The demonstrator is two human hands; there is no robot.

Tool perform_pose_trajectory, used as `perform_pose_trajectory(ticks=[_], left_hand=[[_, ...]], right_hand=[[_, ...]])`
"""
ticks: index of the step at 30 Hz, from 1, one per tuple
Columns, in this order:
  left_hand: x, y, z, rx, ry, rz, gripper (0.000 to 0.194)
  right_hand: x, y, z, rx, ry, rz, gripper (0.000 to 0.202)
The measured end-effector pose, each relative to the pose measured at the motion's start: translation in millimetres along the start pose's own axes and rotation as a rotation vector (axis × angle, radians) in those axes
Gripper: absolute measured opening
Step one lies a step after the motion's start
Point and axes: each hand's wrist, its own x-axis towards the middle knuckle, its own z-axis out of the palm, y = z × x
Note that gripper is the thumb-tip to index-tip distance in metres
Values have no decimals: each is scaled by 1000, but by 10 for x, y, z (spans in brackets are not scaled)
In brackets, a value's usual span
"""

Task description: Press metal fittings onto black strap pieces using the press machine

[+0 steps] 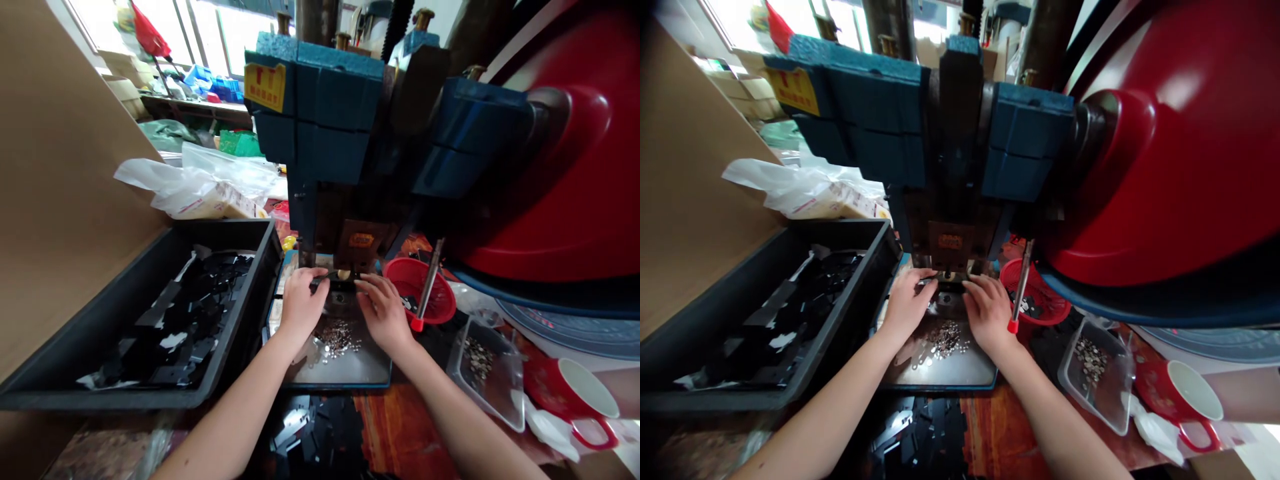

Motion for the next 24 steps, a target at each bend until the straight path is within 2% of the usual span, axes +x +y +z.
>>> perform_pose_trajectory(ticks=[4,6,9,12,14,19,21,24], left_hand=[[-113,-1,-118,-31,39,-29,18],[-183,1,-171,-49,43,-33,17],[-295,11,-239,-71,52,-35,15],[-420,29,-311,-92,50,-28,15],[-511,42,-368,-94,37,-20,14],[-763,22,-539,-39,-8,17,14],[-867,-20,-609,6,-25,38,15],[-1006,-106,-688,56,-41,58,15]], right_hand=[[-409,147,-189,410,142,455,37],[-591,166,-283,606,188,545,48],[-707,139,-376,765,177,482,46],[-658,127,-385,735,119,400,34],[-608,151,-345,702,136,369,33],[-652,217,-185,648,208,399,43],[-681,204,-139,626,182,412,46],[-561,148,-79,485,111,467,36]])
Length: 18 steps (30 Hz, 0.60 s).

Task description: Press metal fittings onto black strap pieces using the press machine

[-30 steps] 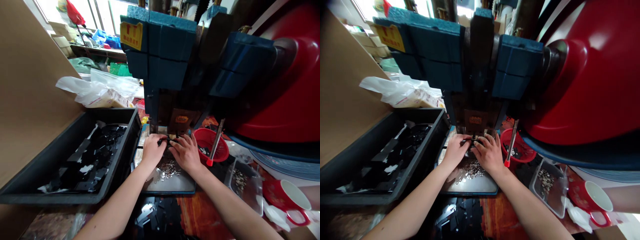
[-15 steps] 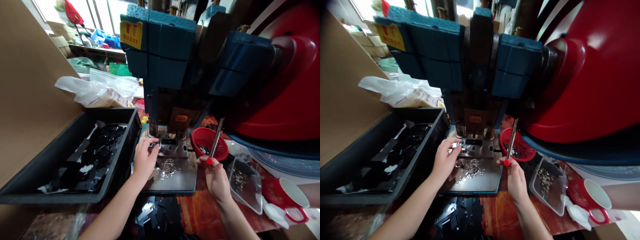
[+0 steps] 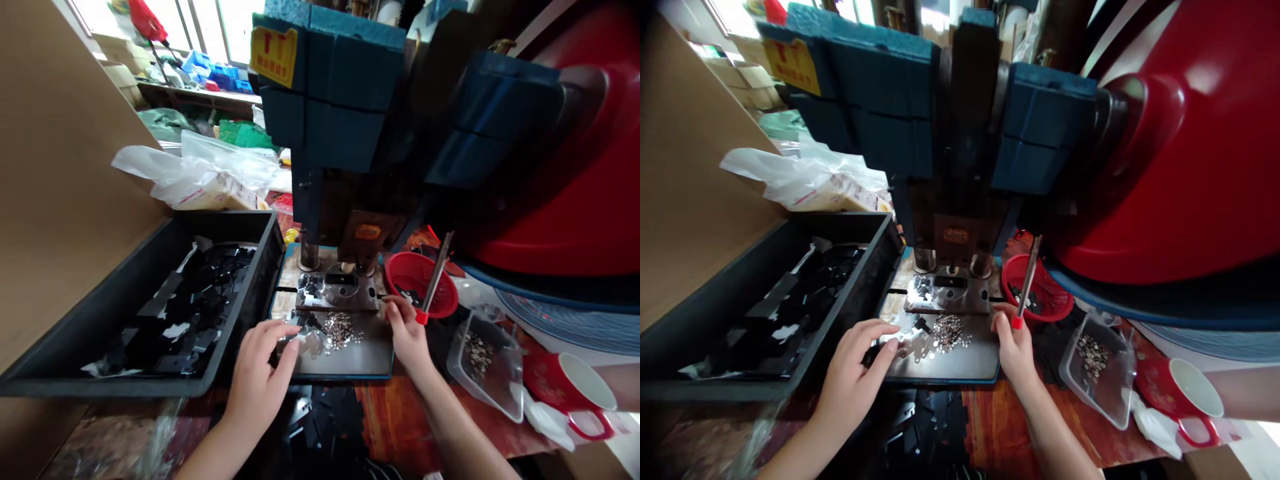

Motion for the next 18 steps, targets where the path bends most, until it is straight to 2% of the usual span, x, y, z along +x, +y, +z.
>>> perform_pose_trajectory(ticks=[2,5,9,11,13,16,18], left_hand=[[-73,-48,-25,21,-12,-5,14],[-149,-84,-50,54,-39,-6,14],[-253,-88,-87,83,-112,12,15],[-335,-94,-104,94,-183,23,16],[-437,-112,-117,100,-298,52,17],[-588,-161,-132,97,-563,140,20],[-663,-200,-136,106,-715,183,31]], right_hand=[[166,-87,113,-136,-13,-8,33],[465,-205,312,-356,-137,-103,34],[650,-248,447,-457,-190,-67,31],[648,-215,373,-432,-142,-30,31],[634,-155,186,-400,-49,-8,33],[612,-59,-206,-438,117,28,35],[559,-35,-402,-560,210,38,34]])
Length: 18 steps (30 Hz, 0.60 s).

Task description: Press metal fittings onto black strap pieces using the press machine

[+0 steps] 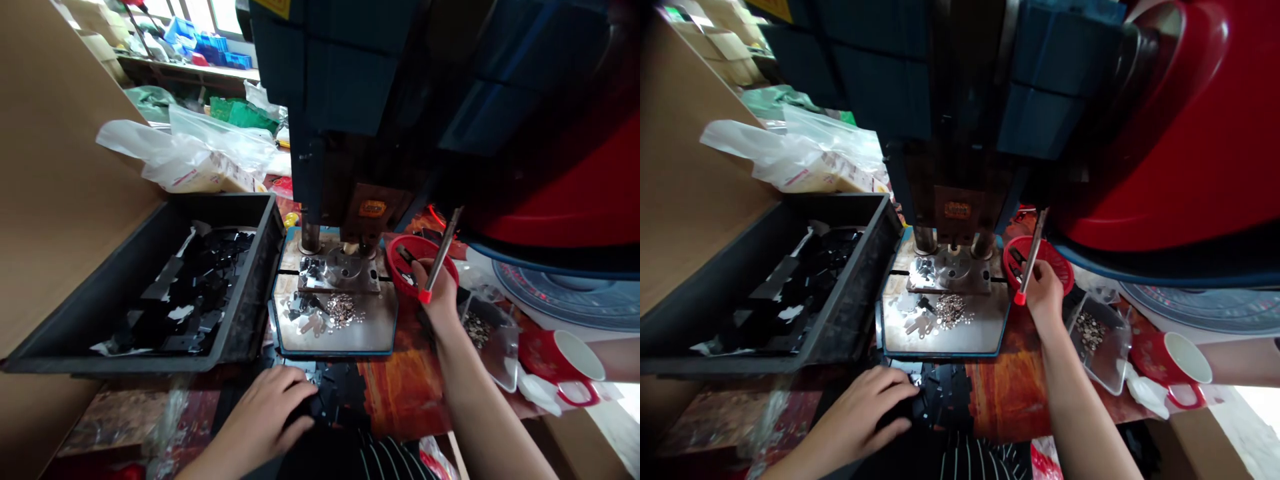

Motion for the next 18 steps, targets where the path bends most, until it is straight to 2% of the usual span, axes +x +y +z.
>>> perform_pose_trajectory(ticks=[2,4,5,7,8,10,15,18], left_hand=[[-34,-23,38,15,-77,7,44],[-38,-36,65,28,-104,-19,46],[-32,-38,76,33,-109,-37,43],[-11,-38,90,35,-112,-70,35],[-1,-38,94,28,-114,-81,31],[17,-44,96,4,-116,-87,24],[44,-74,21,-113,-132,-116,9],[70,-66,-97,-224,-175,-205,5]], right_hand=[[-114,5,-78,-71,60,-31,36],[-338,-118,-60,-31,5,-135,32],[-475,-214,-23,9,-125,-217,25],[-747,-419,80,19,-459,-497,19],[-862,-509,134,-8,-562,-578,18],[-1021,-631,228,-71,-655,-646,16],[-1117,-662,321,-197,-658,-673,13],[-1058,-663,304,-147,-618,-649,13]])
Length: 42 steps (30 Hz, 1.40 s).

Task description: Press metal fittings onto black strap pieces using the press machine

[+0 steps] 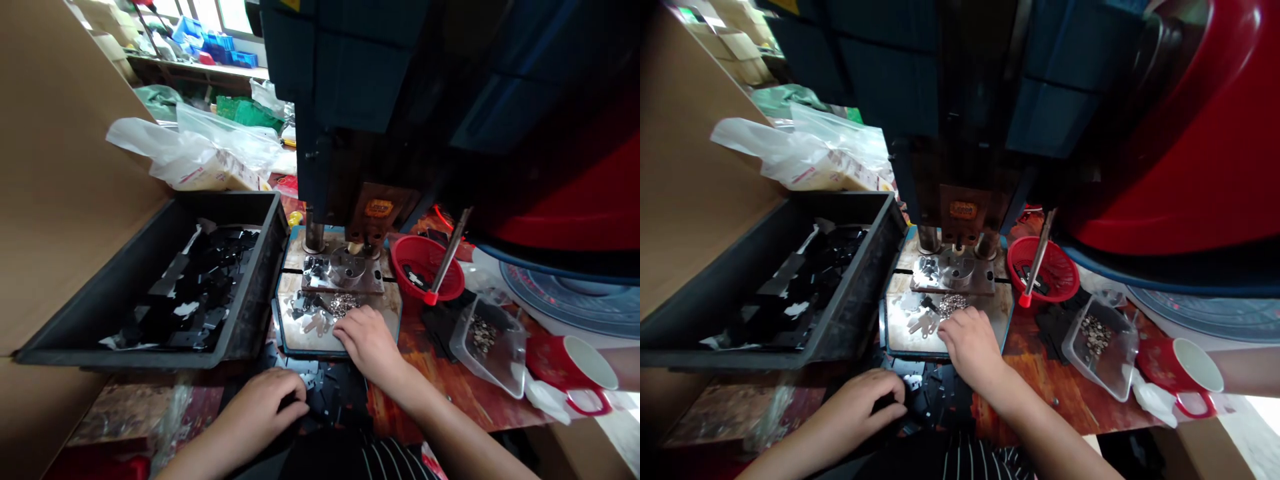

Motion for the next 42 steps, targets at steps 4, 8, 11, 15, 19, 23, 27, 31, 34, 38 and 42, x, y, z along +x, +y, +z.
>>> perform_pose_trajectory(ticks=[4,8,11,15,19,23,27,31,34,38,42], left_hand=[[54,116,-151,-264,142,-103,14],[242,286,-211,-675,410,-208,20],[394,402,-225,-937,525,-262,25],[494,460,-250,-1121,566,-271,26],[524,457,-276,-1240,596,-275,25],[547,493,-295,-1315,612,-304,23],[573,538,-303,-1354,606,-326,18],[594,571,-305,-1394,589,-336,16],[601,592,-300,-1424,588,-344,16],[615,601,-249,-1462,574,-342,17],[642,629,-146,-1455,575,-320,19]], right_hand=[[247,136,-151,137,219,53,14],[673,362,-239,221,383,162,16],[902,479,-212,210,356,207,17],[987,543,-159,244,341,218,9],[969,567,-162,355,322,253,13],[814,509,-209,436,399,286,20],[472,323,-239,634,287,327,25],[179,134,-188,909,65,375,39],[76,63,-110,1054,65,408,39],[23,-13,-20,991,110,347,29],[19,-97,22,799,245,274,14]])
